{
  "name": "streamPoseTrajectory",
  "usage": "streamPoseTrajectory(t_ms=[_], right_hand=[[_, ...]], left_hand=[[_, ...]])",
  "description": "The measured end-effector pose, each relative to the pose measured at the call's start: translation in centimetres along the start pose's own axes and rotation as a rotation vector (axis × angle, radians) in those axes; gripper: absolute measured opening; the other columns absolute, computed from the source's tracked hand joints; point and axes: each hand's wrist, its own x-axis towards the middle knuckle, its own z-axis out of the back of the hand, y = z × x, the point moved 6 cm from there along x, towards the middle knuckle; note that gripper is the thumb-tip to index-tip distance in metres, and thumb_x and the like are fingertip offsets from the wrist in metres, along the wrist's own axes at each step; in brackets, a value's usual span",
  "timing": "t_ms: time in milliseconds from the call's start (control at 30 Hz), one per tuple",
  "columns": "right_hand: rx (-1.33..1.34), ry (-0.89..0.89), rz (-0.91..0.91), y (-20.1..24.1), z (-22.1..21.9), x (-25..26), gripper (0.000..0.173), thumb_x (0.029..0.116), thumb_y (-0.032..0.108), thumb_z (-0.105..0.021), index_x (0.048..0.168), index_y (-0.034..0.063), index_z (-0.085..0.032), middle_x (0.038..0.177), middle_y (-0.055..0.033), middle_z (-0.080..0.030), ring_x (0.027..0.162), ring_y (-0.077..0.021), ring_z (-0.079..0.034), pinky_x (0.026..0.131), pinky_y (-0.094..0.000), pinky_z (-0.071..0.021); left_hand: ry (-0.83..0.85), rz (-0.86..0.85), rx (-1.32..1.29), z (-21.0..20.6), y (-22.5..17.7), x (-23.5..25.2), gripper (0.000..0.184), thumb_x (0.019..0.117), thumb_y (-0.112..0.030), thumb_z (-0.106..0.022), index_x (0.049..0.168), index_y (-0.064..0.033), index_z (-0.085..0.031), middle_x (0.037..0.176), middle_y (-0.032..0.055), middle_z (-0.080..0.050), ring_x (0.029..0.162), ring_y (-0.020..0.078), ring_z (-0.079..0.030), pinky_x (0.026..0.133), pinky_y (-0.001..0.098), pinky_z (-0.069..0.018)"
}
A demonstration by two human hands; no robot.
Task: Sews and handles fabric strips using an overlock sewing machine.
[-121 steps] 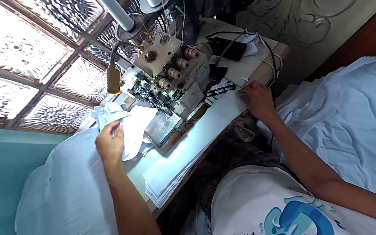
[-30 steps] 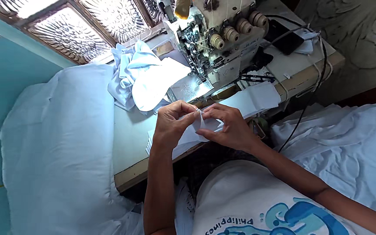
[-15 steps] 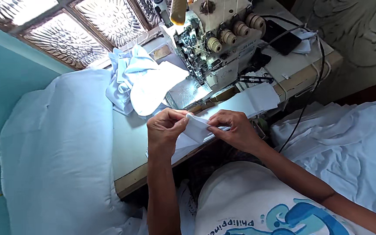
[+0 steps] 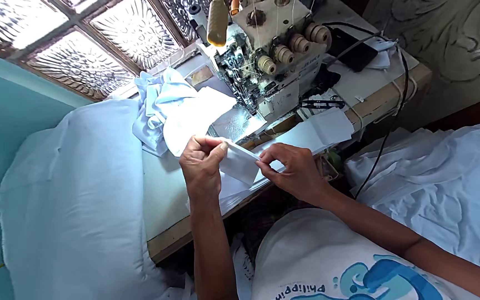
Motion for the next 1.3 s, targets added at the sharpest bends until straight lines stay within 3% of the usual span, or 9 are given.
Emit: streamPoseTrajectory(t_ms=[100, 200, 367, 433, 500, 633, 867, 1133, 1300], right_hand=[[-0.051, -0.028, -0.01, -0.5, -0.8, 1.9, 0.008, 0.0862, 0.002, -0.072, 0.082, 0.0012, -0.066, 0.076, -0.0102, -0.066, 0.065, -0.0194, -0.065, 0.053, -0.0321, -0.052], [-0.114, -0.088, -0.044, -2.3, -1.6, 3.8, 0.004, 0.0851, 0.0, -0.071, 0.085, -0.0011, -0.067, 0.076, -0.013, -0.067, 0.067, -0.0249, -0.068, 0.055, -0.0393, -0.0533], [-0.176, -0.113, -0.1, -3.8, -1.6, 4.4, 0.005, 0.0851, 0.001, -0.071, 0.088, 0.0001, -0.066, 0.076, -0.0121, -0.065, 0.064, -0.0246, -0.065, 0.053, -0.0389, -0.0499], [-0.189, -0.083, -0.105, -3.4, -1.2, 3.8, 0.009, 0.0858, 0.002, -0.072, 0.089, 0.0034, -0.064, 0.076, -0.0098, -0.061, 0.062, -0.0221, -0.062, 0.05, -0.036, -0.0476], [-0.182, -0.046, -0.108, -3.0, -0.9, 3.1, 0.012, 0.0856, 0.002, -0.072, 0.09, 0.0051, -0.062, 0.076, -0.0082, -0.06, 0.06, -0.0201, -0.06, 0.048, -0.0339, -0.0473], [-0.182, -0.039, -0.15, -2.6, 0.0, 1.8, 0.009, 0.0825, 0.0, -0.072, 0.088, 0.0021, -0.066, 0.076, -0.0096, -0.063, 0.063, -0.0217, -0.065, 0.051, -0.0356, -0.0513], [-0.233, -0.059, -0.174, -3.0, 0.9, 1.5, 0.006, 0.0837, 0.001, -0.07, 0.086, 0.0031, -0.065, 0.075, -0.0088, -0.062, 0.062, -0.0202, -0.062, 0.05, -0.0334, -0.0483], [-0.298, 0.009, -0.148, -3.3, 0.1, 2.3, 0.021, 0.0882, -0.001, -0.069, 0.106, 0.0035, -0.078, 0.079, -0.0119, -0.059, 0.064, -0.0249, -0.06, 0.053, -0.0371, -0.049], [-0.472, 0.03, -0.12, -3.2, -1.1, 3.4, 0.025, 0.0894, 0.0, -0.067, 0.111, 0.0066, -0.078, 0.084, -0.0137, -0.065, 0.073, -0.0301, -0.065, 0.063, -0.0415, -0.0522]], left_hand=[[-0.143, -0.102, 0.293, -0.2, -0.2, 2.7, 0.023, 0.0844, 0.007, -0.069, 0.101, -0.0072, -0.059, 0.084, -0.009, -0.069, 0.075, -0.0021, -0.067, 0.07, 0.0169, -0.0574], [-0.143, -0.237, 0.605, -1.1, 0.5, 5.4, 0.019, 0.0859, 0.0, -0.067, 0.103, 0.0077, -0.064, 0.085, 0.0047, -0.068, 0.072, -0.0024, -0.06, 0.069, 0.0138, -0.05], [-0.053, -0.296, 1.025, -3.8, 1.1, 6.6, 0.015, 0.0943, -0.008, -0.062, 0.099, 0.0032, -0.072, 0.092, 0.0187, -0.072, 0.088, 0.0296, -0.068, 0.081, 0.0448, -0.0516], [-0.04, -0.288, 1.174, -4.7, 0.9, 5.9, 0.018, 0.0966, -0.011, -0.061, 0.098, 0.0009, -0.073, 0.1, 0.0218, -0.072, 0.106, 0.0408, -0.065, 0.094, 0.0547, -0.0465], [-0.013, -0.3, 1.285, -5.2, 0.7, 4.6, 0.022, 0.1004, -0.017, -0.058, 0.101, -0.0009, -0.074, 0.104, 0.0242, -0.068, 0.11, 0.0463, -0.061, 0.093, 0.0596, -0.0442], [0.053, -0.3, 1.201, -6.1, 0.5, 1.7, 0.024, 0.1048, -0.019, -0.055, 0.108, -0.0033, -0.073, 0.096, 0.0183, -0.065, 0.084, 0.0355, -0.064, 0.071, 0.05, -0.0512], [0.012, -0.303, 1.113, -6.9, 0.8, 2.4, 0.023, 0.1028, -0.023, -0.061, 0.107, -0.0011, -0.067, 0.086, 0.0147, -0.066, 0.073, 0.0288, -0.064, 0.066, 0.0439, -0.0505], [0.086, -0.314, 1.235, -7.4, 0.5, 2.3, 0.022, 0.1052, -0.019, -0.055, 0.102, -0.0011, -0.068, 0.096, 0.0193, -0.065, 0.083, 0.0371, -0.066, 0.068, 0.0513, -0.0517], [0.065, -0.247, 1.273, -6.5, 0.8, 5.3, 0.025, 0.1007, -0.007, -0.054, 0.112, 0.0032, -0.074, 0.112, 0.0263, -0.069, 0.102, 0.044, -0.067, 0.086, 0.0569, -0.0511]])
